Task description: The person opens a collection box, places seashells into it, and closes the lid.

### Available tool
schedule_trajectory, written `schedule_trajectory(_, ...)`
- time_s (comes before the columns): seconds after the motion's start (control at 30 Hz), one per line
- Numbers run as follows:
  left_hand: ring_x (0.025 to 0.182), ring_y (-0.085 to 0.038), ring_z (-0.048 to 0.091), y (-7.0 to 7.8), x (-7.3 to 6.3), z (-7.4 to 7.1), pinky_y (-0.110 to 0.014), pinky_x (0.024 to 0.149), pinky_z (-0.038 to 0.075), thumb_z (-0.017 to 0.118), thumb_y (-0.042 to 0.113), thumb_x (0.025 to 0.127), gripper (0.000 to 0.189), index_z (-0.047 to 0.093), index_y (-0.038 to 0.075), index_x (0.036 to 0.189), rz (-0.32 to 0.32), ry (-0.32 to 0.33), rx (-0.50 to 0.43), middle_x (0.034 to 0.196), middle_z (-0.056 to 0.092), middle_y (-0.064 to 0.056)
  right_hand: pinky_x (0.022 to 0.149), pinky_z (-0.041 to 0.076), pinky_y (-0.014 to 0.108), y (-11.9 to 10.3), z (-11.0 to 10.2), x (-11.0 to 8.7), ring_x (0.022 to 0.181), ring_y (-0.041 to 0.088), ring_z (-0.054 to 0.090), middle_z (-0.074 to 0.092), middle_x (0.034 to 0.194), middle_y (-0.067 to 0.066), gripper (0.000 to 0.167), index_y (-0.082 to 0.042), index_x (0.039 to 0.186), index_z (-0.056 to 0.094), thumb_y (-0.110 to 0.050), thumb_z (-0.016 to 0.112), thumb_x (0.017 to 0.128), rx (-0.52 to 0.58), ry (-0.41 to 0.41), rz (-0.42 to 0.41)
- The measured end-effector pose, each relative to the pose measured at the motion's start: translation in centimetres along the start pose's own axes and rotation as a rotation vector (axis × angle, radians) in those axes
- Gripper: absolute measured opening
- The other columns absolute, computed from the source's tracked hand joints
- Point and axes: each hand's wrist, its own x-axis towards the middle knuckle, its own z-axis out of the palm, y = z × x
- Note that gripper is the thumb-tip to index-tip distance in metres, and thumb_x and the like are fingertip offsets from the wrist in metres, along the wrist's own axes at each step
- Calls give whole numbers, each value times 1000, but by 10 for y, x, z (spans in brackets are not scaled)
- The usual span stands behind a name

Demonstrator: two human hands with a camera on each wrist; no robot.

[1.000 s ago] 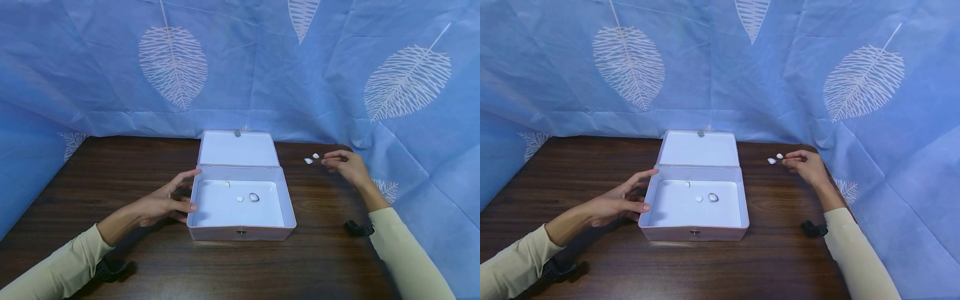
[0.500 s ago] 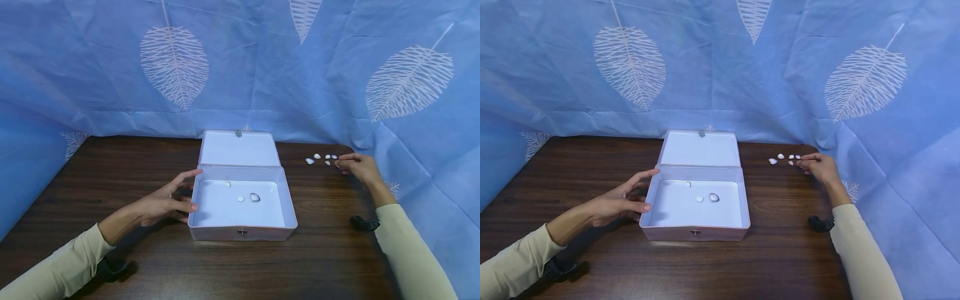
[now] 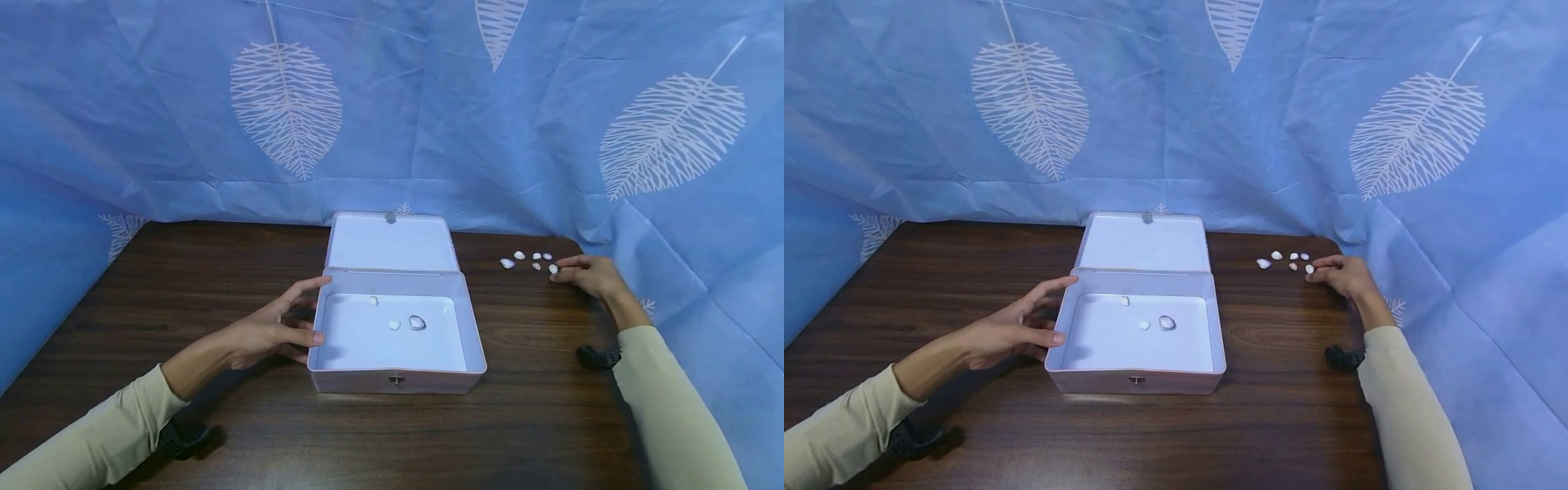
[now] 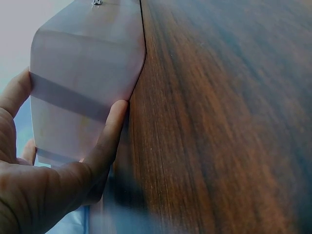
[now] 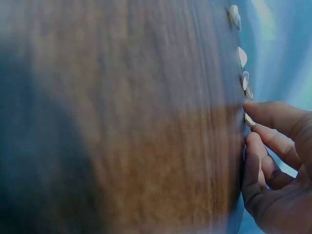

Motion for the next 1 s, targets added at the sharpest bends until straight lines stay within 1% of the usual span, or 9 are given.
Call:
schedule_trajectory(0.1,136,-41,58,-1,0,0,-52,94,68,86,18,103,109,13,38,181,-2,1,1,177,15,-24,95,45,26,0,0,3,122,17,60,84,115,-9,67,3,152,65,-38,84,103,-8,-15,3)
schedule_trajectory(0.2,136,-40,59,-1,-1,0,-52,94,68,86,18,102,109,13,38,181,-4,5,0,177,16,-24,97,44,26,0,0,5,118,12,59,76,91,-32,67,2,153,65,-37,85,102,7,-37,8)
schedule_trajectory(0.27,136,-40,59,-2,-1,0,-52,94,67,86,18,102,109,14,38,181,-3,7,0,177,16,-23,96,43,25,-1,1,5,118,12,59,71,86,-36,66,3,152,66,-37,85,102,14,-43,8)
schedule_trajectory(0.43,134,-39,59,-2,-1,0,-52,94,68,87,18,102,109,15,39,181,-6,10,-1,177,17,-23,98,41,27,0,2,3,132,27,55,68,82,-37,62,5,149,68,-34,84,103,15,-41,-6)
schedule_trajectory(0.57,135,-40,59,-2,-1,0,-52,94,68,87,18,102,109,15,39,181,-9,10,-5,176,17,-23,99,41,30,0,3,1,135,33,54,74,87,-27,59,8,145,69,-32,83,104,2,-23,-25)
schedule_trajectory(0.67,136,-40,58,-2,0,0,-52,94,68,87,18,102,109,15,39,181,-9,9,-7,177,16,-23,103,45,37,0,4,-2,137,38,55,80,115,-1,57,9,143,69,-33,81,106,-11,-7,-48)
schedule_trajectory(0.77,137,-41,59,-1,0,1,-52,95,68,87,18,102,109,14,39,181,-9,7,-6,177,16,-23,107,47,46,-1,5,-6,137,43,55,66,144,26,57,9,142,69,-36,78,108,-15,3,-60)
schedule_trajectory(0.83,137,-41,59,-1,0,1,-52,95,68,87,18,102,109,14,39,181,-8,6,-6,177,16,-24,106,47,46,-1,6,-7,135,42,56,60,149,30,58,9,141,70,-38,77,108,-17,8,-62)
schedule_trajectory(1.0,137,-41,59,0,0,1,-53,95,68,87,17,102,110,14,39,181,-6,8,-3,176,16,-24,97,45,36,-3,6,-9,127,35,58,63,146,27,58,6,137,72,-43,78,107,-30,22,-71)
